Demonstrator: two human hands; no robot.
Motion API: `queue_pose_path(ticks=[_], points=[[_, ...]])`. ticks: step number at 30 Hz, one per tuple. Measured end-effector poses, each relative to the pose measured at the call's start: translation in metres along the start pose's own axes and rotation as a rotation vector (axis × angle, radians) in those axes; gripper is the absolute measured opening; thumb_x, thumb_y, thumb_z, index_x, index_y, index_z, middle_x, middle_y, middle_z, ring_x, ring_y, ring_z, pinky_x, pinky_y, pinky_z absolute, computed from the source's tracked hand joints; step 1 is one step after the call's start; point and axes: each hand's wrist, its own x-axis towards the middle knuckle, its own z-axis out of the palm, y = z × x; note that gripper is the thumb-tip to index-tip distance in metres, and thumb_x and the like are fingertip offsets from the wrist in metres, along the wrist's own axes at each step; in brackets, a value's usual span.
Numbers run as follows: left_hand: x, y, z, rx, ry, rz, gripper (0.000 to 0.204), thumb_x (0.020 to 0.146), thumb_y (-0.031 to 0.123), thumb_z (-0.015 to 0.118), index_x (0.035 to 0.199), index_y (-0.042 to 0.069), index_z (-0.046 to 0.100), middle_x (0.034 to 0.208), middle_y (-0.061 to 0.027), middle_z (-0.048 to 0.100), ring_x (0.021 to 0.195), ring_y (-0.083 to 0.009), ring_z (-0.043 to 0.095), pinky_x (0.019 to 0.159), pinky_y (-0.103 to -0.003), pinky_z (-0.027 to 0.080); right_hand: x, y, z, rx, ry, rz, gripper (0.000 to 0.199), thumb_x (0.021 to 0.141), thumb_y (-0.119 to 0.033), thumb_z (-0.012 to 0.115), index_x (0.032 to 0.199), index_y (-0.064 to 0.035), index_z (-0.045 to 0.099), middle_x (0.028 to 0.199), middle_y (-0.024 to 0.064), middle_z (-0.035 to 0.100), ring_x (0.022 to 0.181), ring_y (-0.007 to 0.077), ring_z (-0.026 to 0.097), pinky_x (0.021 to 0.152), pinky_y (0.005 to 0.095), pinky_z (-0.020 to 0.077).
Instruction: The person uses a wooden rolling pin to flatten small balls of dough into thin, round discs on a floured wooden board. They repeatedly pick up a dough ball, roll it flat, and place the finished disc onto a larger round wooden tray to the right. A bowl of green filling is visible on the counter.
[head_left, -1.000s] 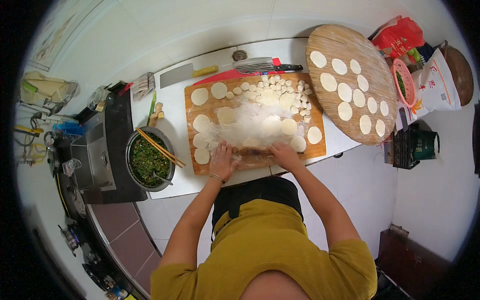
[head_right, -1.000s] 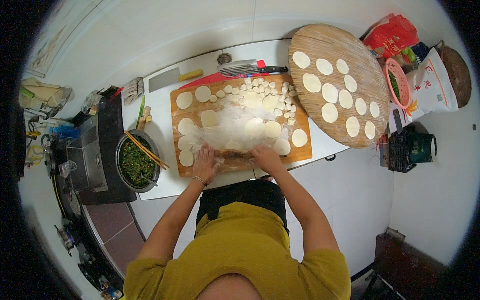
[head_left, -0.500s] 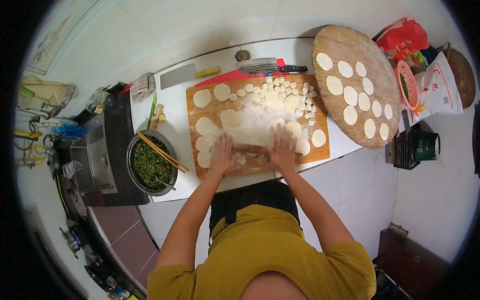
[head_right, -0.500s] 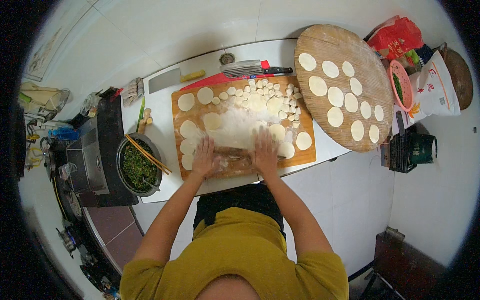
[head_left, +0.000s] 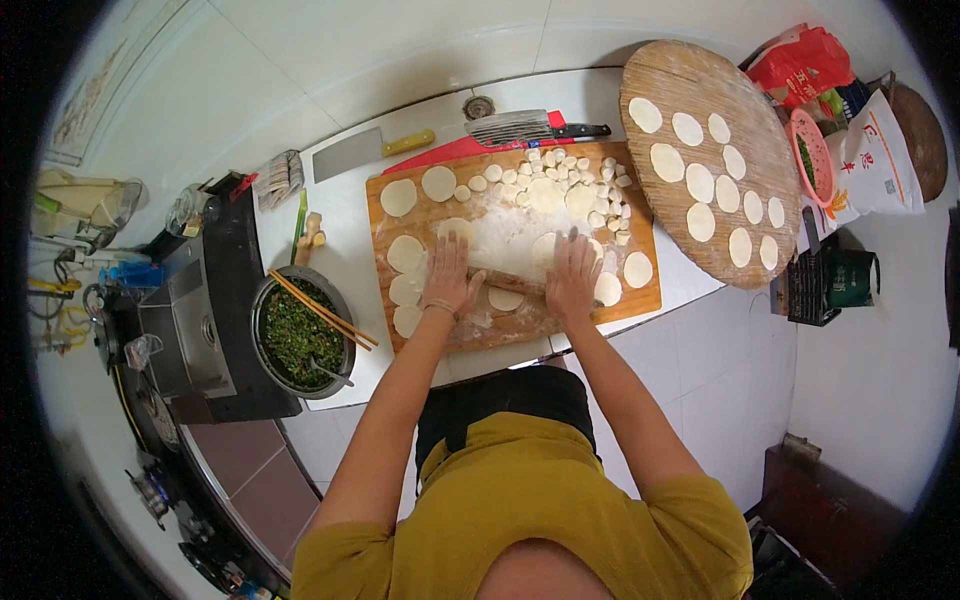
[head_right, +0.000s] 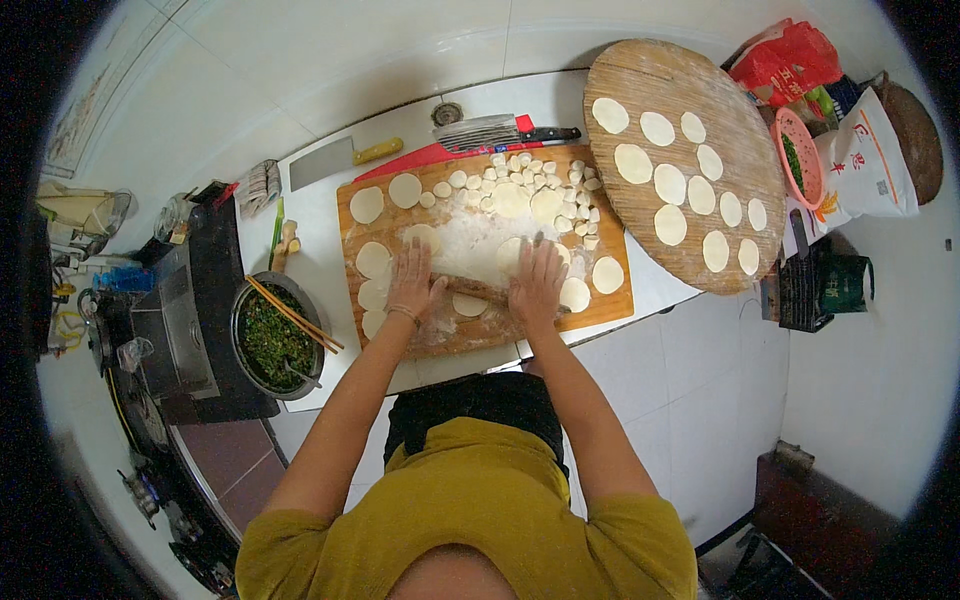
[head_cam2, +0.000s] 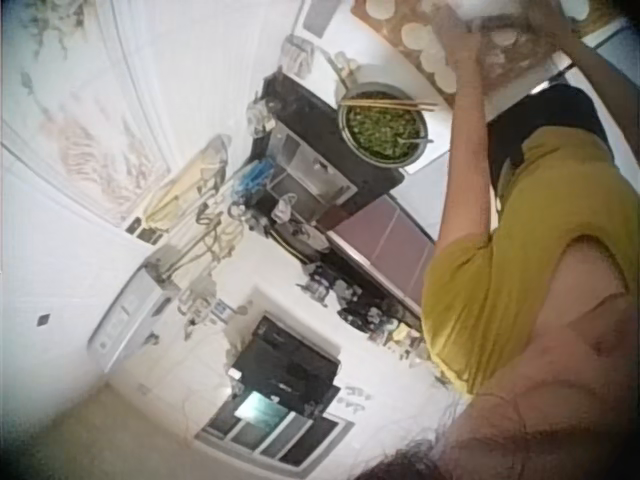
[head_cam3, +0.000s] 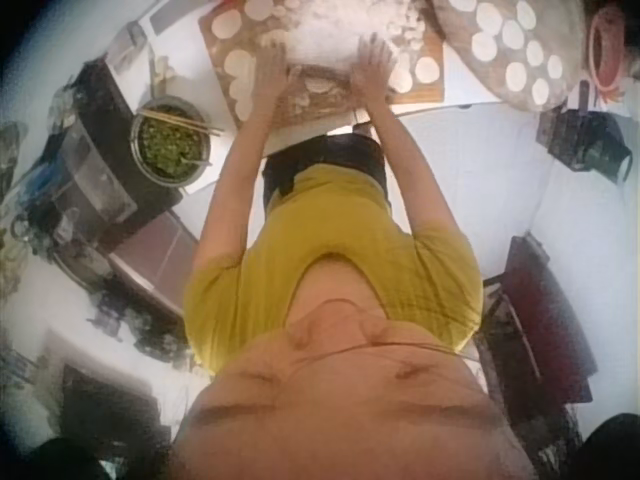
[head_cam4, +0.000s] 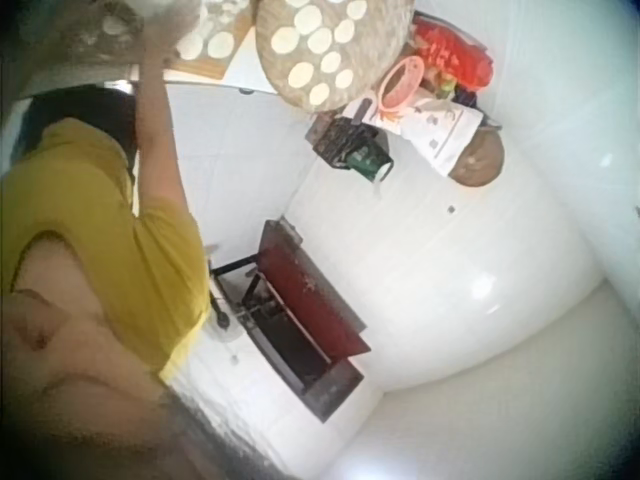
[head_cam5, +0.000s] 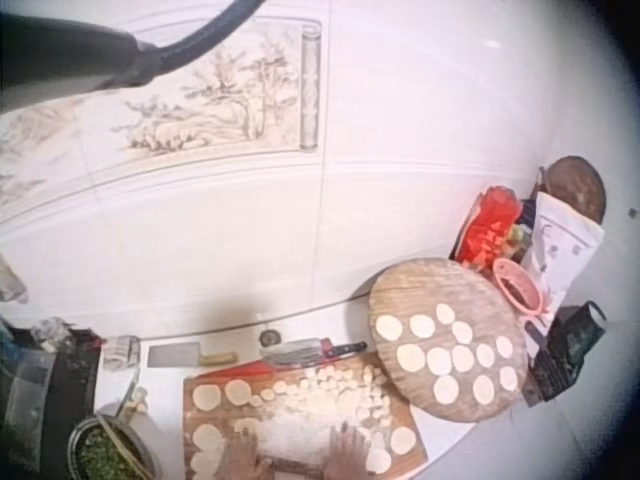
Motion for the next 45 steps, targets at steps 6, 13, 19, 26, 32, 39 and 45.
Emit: queue_pose_path(ticks=[6,13,19,26,32,39,45], points=[[-0.074,-0.006,-0.003,0.012,-0.157,0.048,0.078,0.088,0.044,0.051,0.147,0.005,0.018,0.153,-0.0178,0.013,0.141,-0.0349,0.014,0.114,-0.048,0.014,-0.082,-0.005,-0.015,0.109,-0.294,-0.095,0.066,0.087,-0.032,0.049,0.145,-0.0095,0.027,0.151,0.0178,0.022,0.138,0.0398,0.020,0.110,0.0590,0.0133],[-0.002,0.002,-0.008,0.005,0.038,-0.039,0.077,0.089,0.047,0.048,0.147,0.005,0.018,0.153,-0.0178,0.012,0.141,-0.0358,0.013,0.114,-0.048,0.015,-0.003,0.005,0.002,0.037,0.029,-0.013,0.064,0.089,-0.032,0.046,0.146,-0.0101,0.026,0.150,0.0189,0.023,0.138,0.0379,0.021,0.110,0.0590,0.0120],[-0.074,-0.010,0.002,-0.053,-0.136,-0.018,0.073,0.091,0.045,0.043,0.147,0.005,0.017,0.154,-0.0189,0.009,0.141,-0.0362,0.012,0.114,-0.047,0.011,-0.071,0.002,-0.025,0.167,-0.212,-0.167,0.057,0.086,-0.028,0.054,0.137,-0.0077,0.037,0.139,0.0199,0.035,0.130,0.0374,0.031,0.107,0.0565,0.0182],[-0.050,0.011,-0.020,-0.125,0.294,-0.119,0.072,0.086,0.031,0.055,0.142,-0.001,0.024,0.145,-0.0255,0.025,0.134,-0.0407,0.024,0.110,-0.048,0.021,-0.085,0.024,0.006,0.196,-0.163,-0.325,0.035,0.075,-0.018,0.063,0.104,-0.0038,0.051,0.100,0.0153,0.054,0.093,0.0334,0.054,0.080,0.0458,0.0424],[-0.060,0.046,0.006,-0.257,0.149,-0.300,0.068,0.081,0.029,0.062,0.134,-0.004,0.035,0.126,-0.0266,0.045,0.116,-0.0409,0.044,0.099,-0.049,0.035,-0.073,0.011,-0.041,0.460,-0.188,0.021,0.035,0.073,-0.010,0.066,0.103,-0.0042,0.049,0.099,0.0177,0.051,0.091,0.0391,0.054,0.073,0.0448,0.0454],[-0.025,0.094,0.022,-0.099,-0.074,0.001,0.066,0.079,0.031,0.063,0.132,-0.001,0.040,0.129,-0.0245,0.044,0.123,-0.0353,0.041,0.102,-0.043,0.035,-0.062,0.032,-0.078,0.548,-0.114,0.098,0.030,0.076,-0.007,0.064,0.101,-0.0061,0.047,0.094,0.0168,0.051,0.089,0.0391,0.055,0.069,0.0458,0.0452],[-0.027,0.023,0.028,0.003,-0.071,0.547,0.068,0.076,0.021,0.060,0.135,-0.001,0.036,0.142,-0.0228,0.032,0.133,-0.0362,0.031,0.109,-0.045,0.027,-0.054,0.062,-0.064,0.453,-0.172,0.057,0.026,0.074,-0.006,0.063,0.095,-0.0053,0.049,0.089,0.0181,0.053,0.083,0.0408,0.056,0.067,0.0476,0.0449]])
